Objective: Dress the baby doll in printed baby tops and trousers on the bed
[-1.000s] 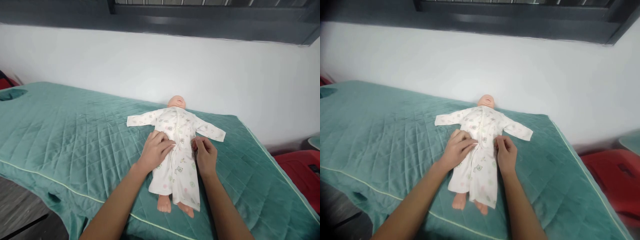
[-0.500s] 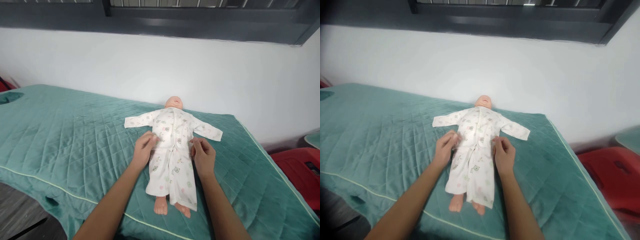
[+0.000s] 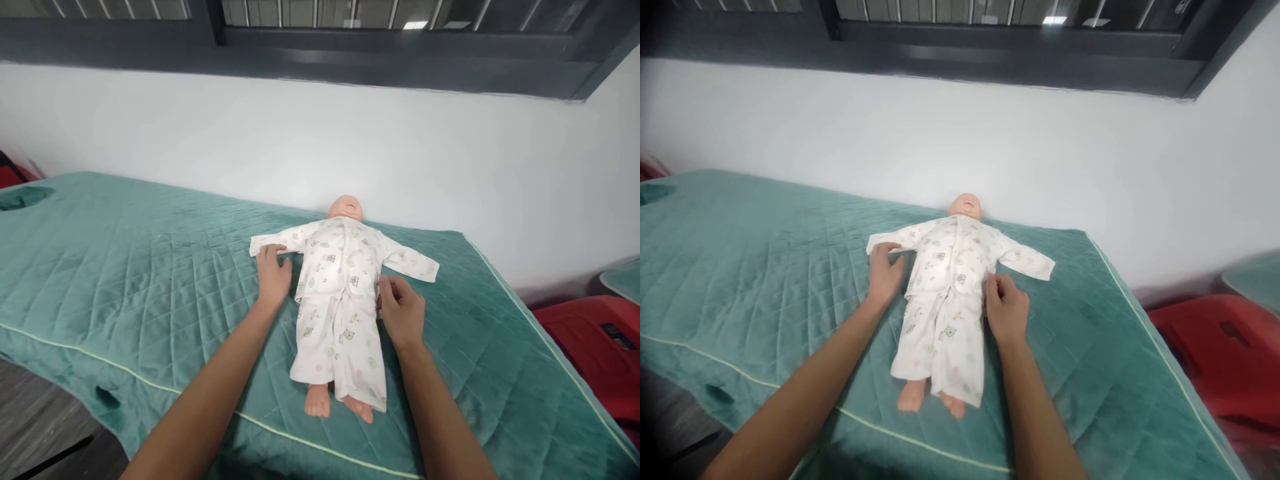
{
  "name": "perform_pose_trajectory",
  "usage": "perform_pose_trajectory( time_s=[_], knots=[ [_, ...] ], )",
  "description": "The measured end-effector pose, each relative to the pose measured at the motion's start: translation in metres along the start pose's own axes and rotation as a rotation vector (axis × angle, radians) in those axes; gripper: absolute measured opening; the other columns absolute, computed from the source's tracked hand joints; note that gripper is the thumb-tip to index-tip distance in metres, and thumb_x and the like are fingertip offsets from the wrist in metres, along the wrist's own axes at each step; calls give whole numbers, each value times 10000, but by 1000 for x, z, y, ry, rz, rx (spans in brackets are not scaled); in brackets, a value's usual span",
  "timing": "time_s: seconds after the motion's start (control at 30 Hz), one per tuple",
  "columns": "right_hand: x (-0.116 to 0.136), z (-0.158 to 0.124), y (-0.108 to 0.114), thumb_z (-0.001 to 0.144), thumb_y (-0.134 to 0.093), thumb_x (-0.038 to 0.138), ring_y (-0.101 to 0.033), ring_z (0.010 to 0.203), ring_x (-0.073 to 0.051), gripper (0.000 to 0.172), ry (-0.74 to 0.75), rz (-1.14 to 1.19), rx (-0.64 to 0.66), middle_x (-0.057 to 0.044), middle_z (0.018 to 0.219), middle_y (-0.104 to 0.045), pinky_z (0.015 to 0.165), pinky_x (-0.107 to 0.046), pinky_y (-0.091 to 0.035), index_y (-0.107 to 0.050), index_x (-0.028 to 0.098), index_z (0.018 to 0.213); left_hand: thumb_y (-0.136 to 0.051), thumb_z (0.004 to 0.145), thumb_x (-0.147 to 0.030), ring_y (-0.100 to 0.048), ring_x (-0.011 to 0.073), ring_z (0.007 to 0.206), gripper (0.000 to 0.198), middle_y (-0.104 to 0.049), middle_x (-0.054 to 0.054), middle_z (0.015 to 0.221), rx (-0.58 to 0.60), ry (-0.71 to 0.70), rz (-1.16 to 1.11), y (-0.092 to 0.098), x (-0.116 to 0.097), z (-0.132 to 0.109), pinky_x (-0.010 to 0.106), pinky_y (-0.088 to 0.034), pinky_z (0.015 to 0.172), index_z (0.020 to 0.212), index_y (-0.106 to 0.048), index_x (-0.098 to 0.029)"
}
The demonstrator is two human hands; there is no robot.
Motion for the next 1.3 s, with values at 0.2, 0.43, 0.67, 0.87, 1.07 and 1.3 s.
perform_pose_trajectory(
  time_s=[0.2, 0.43, 0.67, 0.87, 1.07, 1.3],
  knots=[
    [-26, 27, 17, 917, -527, 477, -636, 661, -190, 334, -35, 61, -31, -27, 702, -701, 714, -316, -495, -652, 194, 790, -563, 812, -125, -413, 371, 1346, 546, -468, 168, 1437, 73, 24, 400, 23, 29, 34, 512, -387, 1088, 1354, -555, -185],
    [-103, 85, 74, 870, -569, 398, -603, 1172, -371, 481, -175, -516, -106, -237, 1234, -659, 979, -509, -459, -598, 111, 1255, -457, 879, -138, -421, 396, 1388, 584, -484, 166, 1500, 174, 92, 467, 23, 43, 48, 619, -325, 1098, 1451, -511, -239],
    [-111, 102, 53, 861, -608, 416, -640, 1098, -364, 460, -203, -455, -56, -214, 1136, -698, 952, -499, -468, -623, 139, 1228, -378, 907, -61, -434, 313, 1407, 572, -479, 137, 1535, 189, 112, 446, 22, 49, 47, 540, -275, 1158, 1446, -523, -184],
    [-118, 106, 62, 813, -636, 367, -649, 1050, -320, 468, -228, -306, -211, -189, 1101, -699, 952, -476, -492, -596, 96, 1192, -334, 962, -83, -484, 242, 1331, 508, -499, 109, 1522, 99, 158, 394, 28, 49, 47, 422, -348, 1121, 1439, -509, -103],
    [-124, 105, 58, 750, -681, 272, -701, 988, -262, 496, -209, -125, -134, -141, 1122, -722, 913, -405, -547, -596, 169, 1227, -337, 947, -62, -460, 263, 1359, 516, -496, 108, 1522, 55, 175, 391, 30, 47, 45, 441, -350, 1113, 1410, -554, -132],
    [-129, 107, 54, 676, -579, 81, -709, 1047, -259, 547, -214, 66, -79, -145, 1227, -705, 926, -404, -567, -616, 159, 1215, -438, 859, -54, -518, 303, 1336, 566, -573, 119, 1450, 45, 196, 402, 29, 48, 45, 445, -378, 1097, 1393, -587, -168]
  ],
)
Point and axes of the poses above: each hand's wrist, its own z-axis towards the middle knuckle, its own y-axis out of the back of the hand, x = y × z, the point moved 2 cm from there along z, towards the middle knuckle
